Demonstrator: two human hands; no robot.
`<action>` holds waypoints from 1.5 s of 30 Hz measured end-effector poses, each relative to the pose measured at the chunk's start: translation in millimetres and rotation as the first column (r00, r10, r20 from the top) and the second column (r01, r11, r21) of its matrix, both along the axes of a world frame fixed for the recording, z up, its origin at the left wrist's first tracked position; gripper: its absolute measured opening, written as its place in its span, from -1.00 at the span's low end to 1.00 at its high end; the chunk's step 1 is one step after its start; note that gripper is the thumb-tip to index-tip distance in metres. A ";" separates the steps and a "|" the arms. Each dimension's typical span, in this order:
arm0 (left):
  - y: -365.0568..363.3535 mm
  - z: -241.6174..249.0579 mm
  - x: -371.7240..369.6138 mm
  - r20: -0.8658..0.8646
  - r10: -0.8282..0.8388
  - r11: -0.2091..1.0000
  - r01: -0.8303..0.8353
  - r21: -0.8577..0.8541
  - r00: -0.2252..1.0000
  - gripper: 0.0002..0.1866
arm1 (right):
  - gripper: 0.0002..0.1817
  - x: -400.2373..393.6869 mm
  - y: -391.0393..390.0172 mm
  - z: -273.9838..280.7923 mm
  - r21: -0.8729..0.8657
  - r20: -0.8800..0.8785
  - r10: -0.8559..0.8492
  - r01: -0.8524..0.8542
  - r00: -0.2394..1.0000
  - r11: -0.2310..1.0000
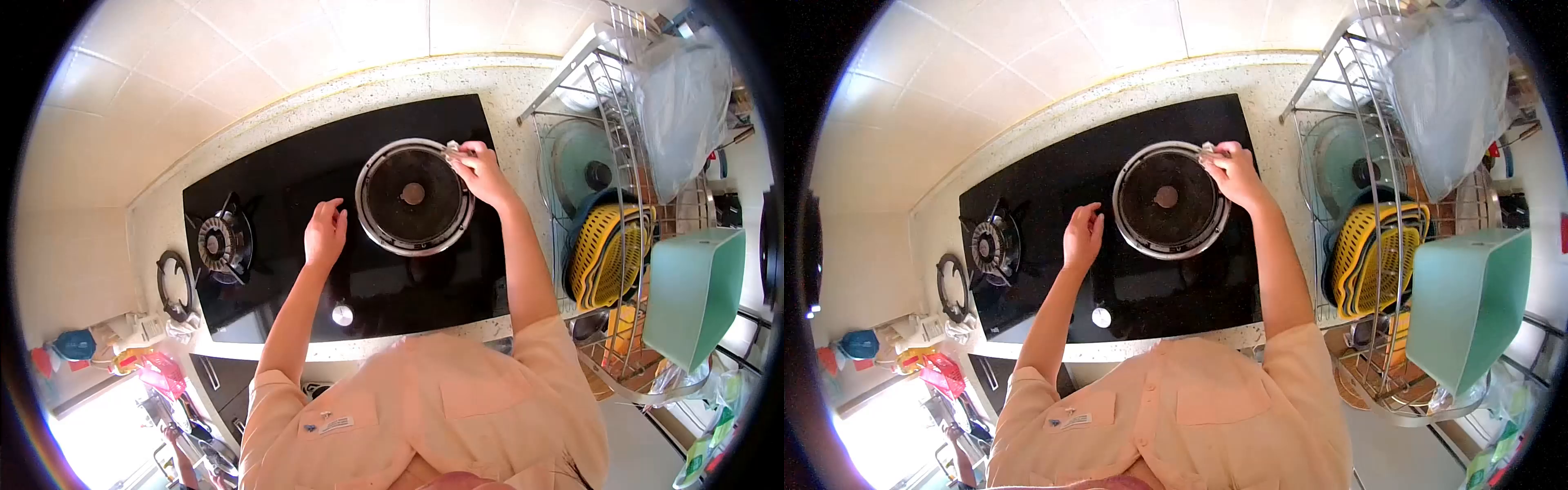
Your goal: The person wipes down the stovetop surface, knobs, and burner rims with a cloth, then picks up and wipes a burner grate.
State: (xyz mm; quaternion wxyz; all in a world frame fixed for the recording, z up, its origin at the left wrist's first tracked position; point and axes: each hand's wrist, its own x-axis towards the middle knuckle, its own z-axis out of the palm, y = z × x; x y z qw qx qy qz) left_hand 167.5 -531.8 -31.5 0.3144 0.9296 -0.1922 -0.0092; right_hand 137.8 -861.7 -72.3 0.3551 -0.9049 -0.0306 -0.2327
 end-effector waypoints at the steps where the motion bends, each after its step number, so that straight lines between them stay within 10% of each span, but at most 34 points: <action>1: -1.2 -6.5 2.7 0.069 0.007 0.999 -0.009 0.032 0.998 -0.81 | -0.87 -3.0 -2.9 1.6 -0.021 -0.015 -0.011 0.010 1.000 1.000; 25: -5.8 -18.3 10.3 0.256 0.019 0.997 -0.036 0.062 0.967 -0.80 | -0.90 66.8 1.2 56.4 -0.301 -0.616 0.097 -0.348 0.782 0.888; 30: -4.1 -18.4 10.5 0.212 0.022 0.997 -0.037 0.064 0.977 -0.80 | -0.92 108.1 28.1 51.7 -0.206 -0.440 0.441 -0.566 0.782 0.798; 40: -0.6 -16.6 12.4 0.181 0.011 1.000 -0.015 0.018 0.983 -0.80 | -0.85 124.6 38.7 75.9 -0.212 -0.778 0.174 -0.512 0.604 0.832; 41: -0.7 -16.3 12.9 0.185 0.015 1.000 -0.018 0.018 0.983 -0.80 | -0.93 132.5 42.2 65.7 -0.333 -0.601 0.475 -0.741 0.643 0.583; 43: 0.2 -16.8 13.4 0.189 0.015 1.000 -0.018 0.015 0.982 -0.80 | -0.87 141.4 40.2 54.9 -0.358 -0.607 0.479 -0.756 0.634 0.548; 45: 1.1 -18.7 11.6 0.187 0.011 1.000 -0.015 0.018 0.982 -0.80 | -0.87 124.3 33.4 54.7 -0.351 -0.655 0.298 -0.629 0.695 0.694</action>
